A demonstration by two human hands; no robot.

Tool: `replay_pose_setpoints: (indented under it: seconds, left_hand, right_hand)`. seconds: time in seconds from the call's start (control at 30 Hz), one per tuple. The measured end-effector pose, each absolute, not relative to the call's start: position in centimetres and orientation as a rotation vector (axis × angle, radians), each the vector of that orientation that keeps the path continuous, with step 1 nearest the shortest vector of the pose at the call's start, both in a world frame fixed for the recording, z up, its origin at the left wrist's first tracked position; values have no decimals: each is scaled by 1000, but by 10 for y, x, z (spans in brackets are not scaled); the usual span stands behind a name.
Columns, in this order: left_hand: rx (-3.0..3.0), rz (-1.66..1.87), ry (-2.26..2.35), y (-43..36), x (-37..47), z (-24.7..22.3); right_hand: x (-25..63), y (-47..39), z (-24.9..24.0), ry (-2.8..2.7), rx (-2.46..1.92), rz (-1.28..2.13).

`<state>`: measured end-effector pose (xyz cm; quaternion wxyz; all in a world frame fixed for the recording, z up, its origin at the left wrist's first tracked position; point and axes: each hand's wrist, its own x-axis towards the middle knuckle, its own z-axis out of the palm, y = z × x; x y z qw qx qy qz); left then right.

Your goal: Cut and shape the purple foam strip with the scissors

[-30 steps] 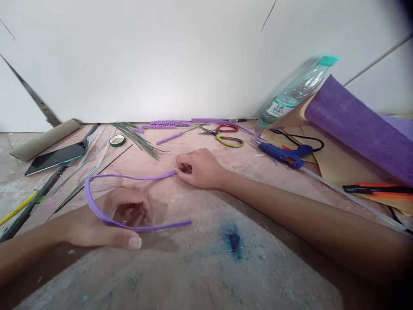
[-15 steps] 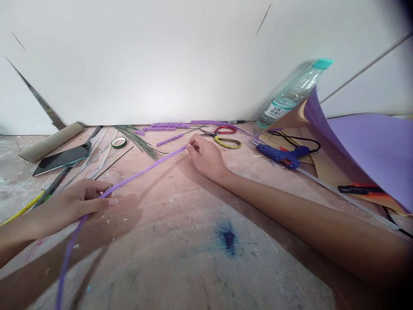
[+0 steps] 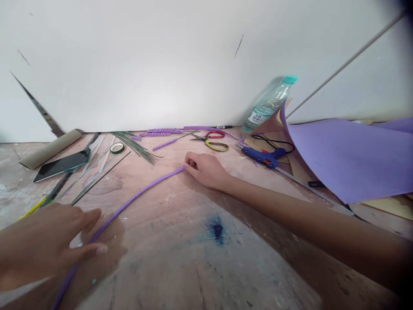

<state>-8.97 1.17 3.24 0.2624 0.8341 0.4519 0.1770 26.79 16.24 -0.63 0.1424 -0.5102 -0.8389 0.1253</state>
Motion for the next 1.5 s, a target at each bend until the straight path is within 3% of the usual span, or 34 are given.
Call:
replay_pose_setpoints:
  seconds: [0.1, 0.23, 0.5, 0.93, 1.5]
  left_hand:
    - [2339, 101, 1459, 37, -58, 46]
    - [2088, 433, 1262, 72, -10, 50]
    - [1727, 482, 939, 70, 27, 12]
    - [1390, 426, 911, 63, 5, 7]
    - [1489, 426, 915, 66, 3, 6]
  right_hand:
    - [270, 154, -6, -2404, -1388, 452]
    - [262, 140, -4, -2366, -1176, 605]
    - [235, 101, 1, -2243, -758, 895]
    - [249, 145, -10, -1680, -1050, 781]
    - [290, 163, -16, -1596, -1333, 770]
